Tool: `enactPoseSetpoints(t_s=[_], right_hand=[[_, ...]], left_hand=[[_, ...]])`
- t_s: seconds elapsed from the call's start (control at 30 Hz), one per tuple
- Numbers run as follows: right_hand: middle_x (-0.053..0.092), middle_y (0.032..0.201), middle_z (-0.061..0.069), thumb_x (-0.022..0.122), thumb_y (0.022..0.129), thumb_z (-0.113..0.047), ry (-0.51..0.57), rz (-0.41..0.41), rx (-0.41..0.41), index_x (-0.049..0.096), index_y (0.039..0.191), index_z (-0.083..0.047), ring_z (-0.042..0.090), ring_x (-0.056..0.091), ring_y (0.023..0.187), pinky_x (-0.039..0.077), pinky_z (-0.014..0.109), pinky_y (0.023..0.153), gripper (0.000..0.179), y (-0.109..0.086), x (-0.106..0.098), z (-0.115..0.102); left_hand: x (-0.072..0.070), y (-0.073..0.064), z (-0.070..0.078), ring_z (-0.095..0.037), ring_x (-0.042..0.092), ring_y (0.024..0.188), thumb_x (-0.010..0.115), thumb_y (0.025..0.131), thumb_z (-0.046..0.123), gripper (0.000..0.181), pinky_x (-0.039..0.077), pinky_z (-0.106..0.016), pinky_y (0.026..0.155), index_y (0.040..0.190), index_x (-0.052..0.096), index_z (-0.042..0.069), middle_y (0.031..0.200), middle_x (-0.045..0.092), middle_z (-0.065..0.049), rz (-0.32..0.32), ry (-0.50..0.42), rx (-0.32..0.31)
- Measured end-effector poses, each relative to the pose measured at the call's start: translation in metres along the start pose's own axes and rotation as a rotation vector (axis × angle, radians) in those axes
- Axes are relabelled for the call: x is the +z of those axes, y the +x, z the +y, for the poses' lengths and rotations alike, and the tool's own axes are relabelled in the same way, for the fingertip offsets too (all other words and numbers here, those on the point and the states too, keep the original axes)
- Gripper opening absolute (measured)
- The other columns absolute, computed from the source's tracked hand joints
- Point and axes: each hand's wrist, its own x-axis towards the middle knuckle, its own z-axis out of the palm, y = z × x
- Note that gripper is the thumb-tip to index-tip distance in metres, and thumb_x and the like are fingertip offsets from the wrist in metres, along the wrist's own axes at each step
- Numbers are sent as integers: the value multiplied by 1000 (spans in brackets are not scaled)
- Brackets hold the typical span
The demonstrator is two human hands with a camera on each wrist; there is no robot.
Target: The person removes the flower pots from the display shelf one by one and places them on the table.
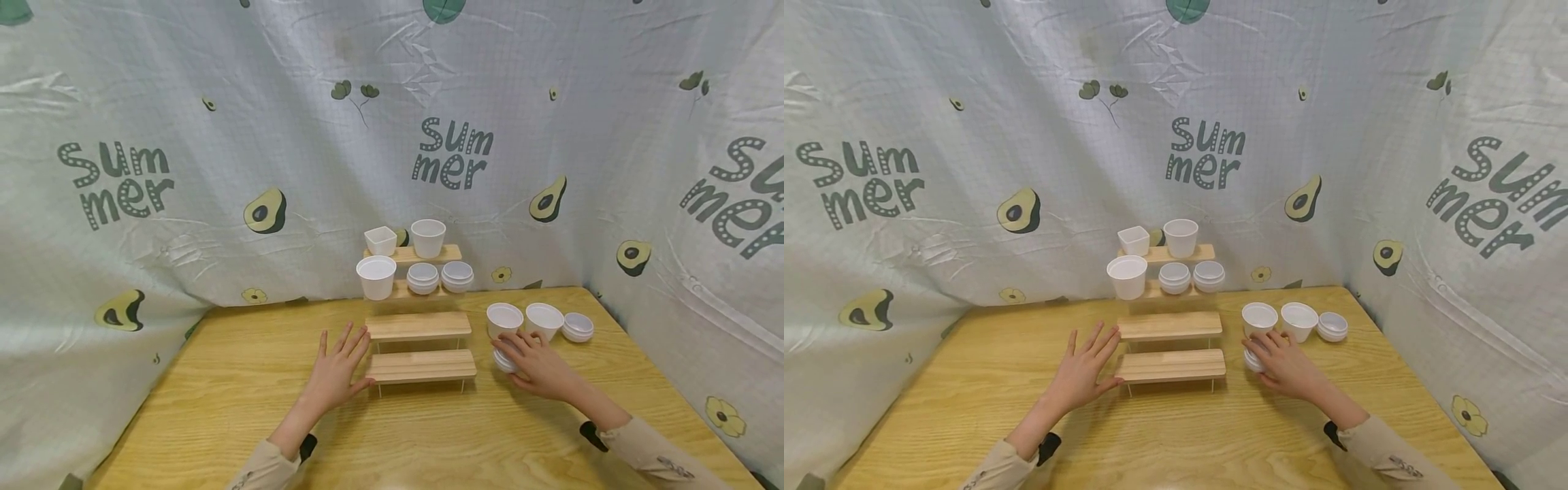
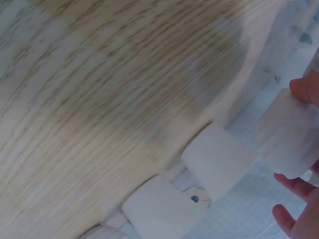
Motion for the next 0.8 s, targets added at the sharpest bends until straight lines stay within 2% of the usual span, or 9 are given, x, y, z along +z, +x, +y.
enactPoseSetpoints(t_s=[0.3,0.5,0.8], right_hand=[[52,119,10,76,65,-31,-24,-45,8,52,124,-10,26,50,102,34,42,72,67,-2,5,4],[53,117,9,78,62,-34,-47,-52,12,53,122,-10,26,51,101,36,43,71,69,-4,11,8],[52,116,8,78,63,-36,-51,-95,19,53,123,-11,26,51,101,36,43,71,69,-4,17,12]], left_hand=[[-5,0,1,-28,28,134,56,76,56,76,19,-61,103,136,39,12,142,37,-4,-51,-9,-16],[-4,0,1,-29,28,133,56,76,56,76,20,-62,102,135,40,11,142,37,-5,-43,-14,-13],[-3,0,0,-30,29,133,57,76,56,76,19,-62,102,135,40,11,141,38,-5,-32,-15,-11]])
